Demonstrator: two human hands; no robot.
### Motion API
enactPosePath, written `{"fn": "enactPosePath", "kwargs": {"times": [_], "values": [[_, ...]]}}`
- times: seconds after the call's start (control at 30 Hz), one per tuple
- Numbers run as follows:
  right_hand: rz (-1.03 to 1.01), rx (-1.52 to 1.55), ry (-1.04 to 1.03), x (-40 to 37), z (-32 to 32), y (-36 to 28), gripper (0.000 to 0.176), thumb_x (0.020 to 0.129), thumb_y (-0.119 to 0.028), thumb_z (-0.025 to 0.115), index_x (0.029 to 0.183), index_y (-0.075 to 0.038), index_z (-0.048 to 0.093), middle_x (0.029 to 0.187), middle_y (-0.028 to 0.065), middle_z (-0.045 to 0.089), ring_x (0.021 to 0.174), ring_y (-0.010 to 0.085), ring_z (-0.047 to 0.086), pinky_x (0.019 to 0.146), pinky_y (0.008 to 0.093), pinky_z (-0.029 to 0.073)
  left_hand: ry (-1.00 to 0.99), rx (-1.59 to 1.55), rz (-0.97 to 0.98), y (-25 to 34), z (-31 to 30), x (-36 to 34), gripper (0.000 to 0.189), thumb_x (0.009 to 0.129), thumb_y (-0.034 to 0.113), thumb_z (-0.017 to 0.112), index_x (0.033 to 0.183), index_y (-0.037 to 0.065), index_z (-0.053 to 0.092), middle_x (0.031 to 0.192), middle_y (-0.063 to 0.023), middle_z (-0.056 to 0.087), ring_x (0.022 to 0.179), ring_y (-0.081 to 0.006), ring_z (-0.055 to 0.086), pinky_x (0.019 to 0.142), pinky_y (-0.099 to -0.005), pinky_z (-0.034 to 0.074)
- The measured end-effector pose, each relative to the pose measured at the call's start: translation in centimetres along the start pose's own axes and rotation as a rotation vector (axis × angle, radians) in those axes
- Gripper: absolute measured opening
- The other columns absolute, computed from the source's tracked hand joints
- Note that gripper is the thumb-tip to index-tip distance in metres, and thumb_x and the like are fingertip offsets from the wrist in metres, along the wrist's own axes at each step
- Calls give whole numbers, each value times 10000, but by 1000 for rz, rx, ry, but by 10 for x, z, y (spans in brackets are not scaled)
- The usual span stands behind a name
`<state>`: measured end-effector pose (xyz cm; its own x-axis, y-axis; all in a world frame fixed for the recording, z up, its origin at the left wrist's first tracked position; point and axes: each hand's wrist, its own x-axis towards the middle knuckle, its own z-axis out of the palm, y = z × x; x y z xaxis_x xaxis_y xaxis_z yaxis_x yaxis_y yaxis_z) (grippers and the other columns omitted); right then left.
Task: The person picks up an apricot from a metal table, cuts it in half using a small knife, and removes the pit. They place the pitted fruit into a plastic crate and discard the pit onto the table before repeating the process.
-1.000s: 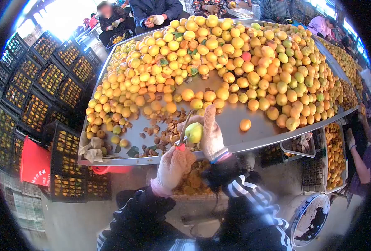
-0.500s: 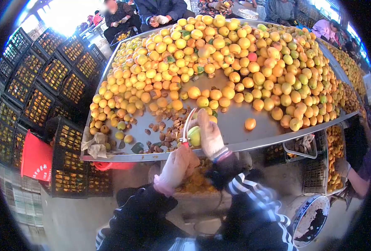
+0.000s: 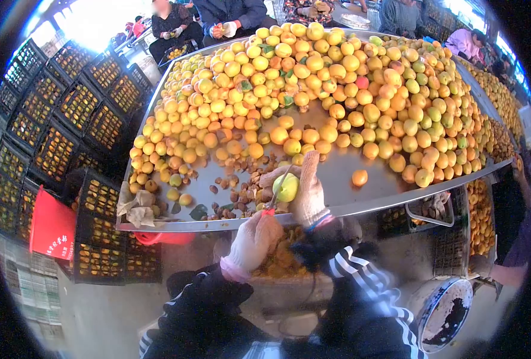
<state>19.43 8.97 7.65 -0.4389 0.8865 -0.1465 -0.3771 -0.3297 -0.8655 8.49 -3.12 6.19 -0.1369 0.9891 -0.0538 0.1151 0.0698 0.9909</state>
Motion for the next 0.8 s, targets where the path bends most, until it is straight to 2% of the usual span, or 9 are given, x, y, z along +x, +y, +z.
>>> {"fn": "enactPosePath", "kwargs": {"times": [0.1,0.27,0.37,0.47,0.53,0.57,0.6,0.7,0.8], "values": [[-44,-44,-30,-1,-7,1,1005,834,-866,216,862,31,668,878,171,699,755,241,678,712,336,567,38,60,100,-2,4,0,292,1029,272,485,957,4,577,725,-91,628,622,-189,569,610,-328,463],[-28,-35,-124,-6,-18,-2,989,842,-859,195,859,5,675,850,141,695,731,218,662,696,309,545,21,168,-2,9,9,-4,298,1019,287,501,997,3,588,762,-129,656,680,-272,629,652,-342,484],[-184,-275,-141,-6,-20,1,965,847,-853,203,843,-10,673,821,124,684,734,194,654,682,283,532,41,261,60,1,13,-3,285,1013,277,510,1012,4,592,781,-134,668,711,-275,647,661,-349,487],[-184,-237,-113,-8,-19,-2,853,951,-721,240,883,4,686,751,80,665,689,159,641,660,293,540,25,243,91,0,7,4,281,1007,272,517,1016,1,595,801,-148,679,725,-282,659,664,-358,491],[-74,-146,-93,-15,-11,-8,944,855,-836,245,1034,5,638,951,112,678,877,211,651,796,327,527,61,182,100,-5,5,5,281,1002,269,524,1011,0,603,811,-158,682,736,-294,664,667,-365,493],[-46,44,-160,-11,-17,7,853,898,-756,391,1185,25,577,1081,132,653,1024,235,626,912,366,497,96,126,113,-5,3,6,280,997,267,530,1006,0,612,820,-168,685,748,-305,669,669,-371,495],[-52,41,-166,-19,-16,8,853,898,-756,391,1185,25,577,1081,132,653,1024,235,626,912,366,497,99,126,121,-1,0,5,280,997,267,530,1006,0,612,820,-168,685,748,-305,669,669,-371,495],[162,304,-443,-32,-12,1,680,874,-479,685,1294,27,513,1152,156,636,1106,268,607,980,405,473,10,320,-14,7,-8,1,296,978,289,551,951,8,642,827,-189,682,790,-355,673,676,-392,498],[85,24,-447,-39,-19,-17,582,892,-361,704,1291,18,515,1156,147,638,1085,252,621,980,398,481,-28,374,22,12,-7,-5,302,976,298,552,968,7,632,821,-189,679,782,-355,670,678,-395,496]]}}
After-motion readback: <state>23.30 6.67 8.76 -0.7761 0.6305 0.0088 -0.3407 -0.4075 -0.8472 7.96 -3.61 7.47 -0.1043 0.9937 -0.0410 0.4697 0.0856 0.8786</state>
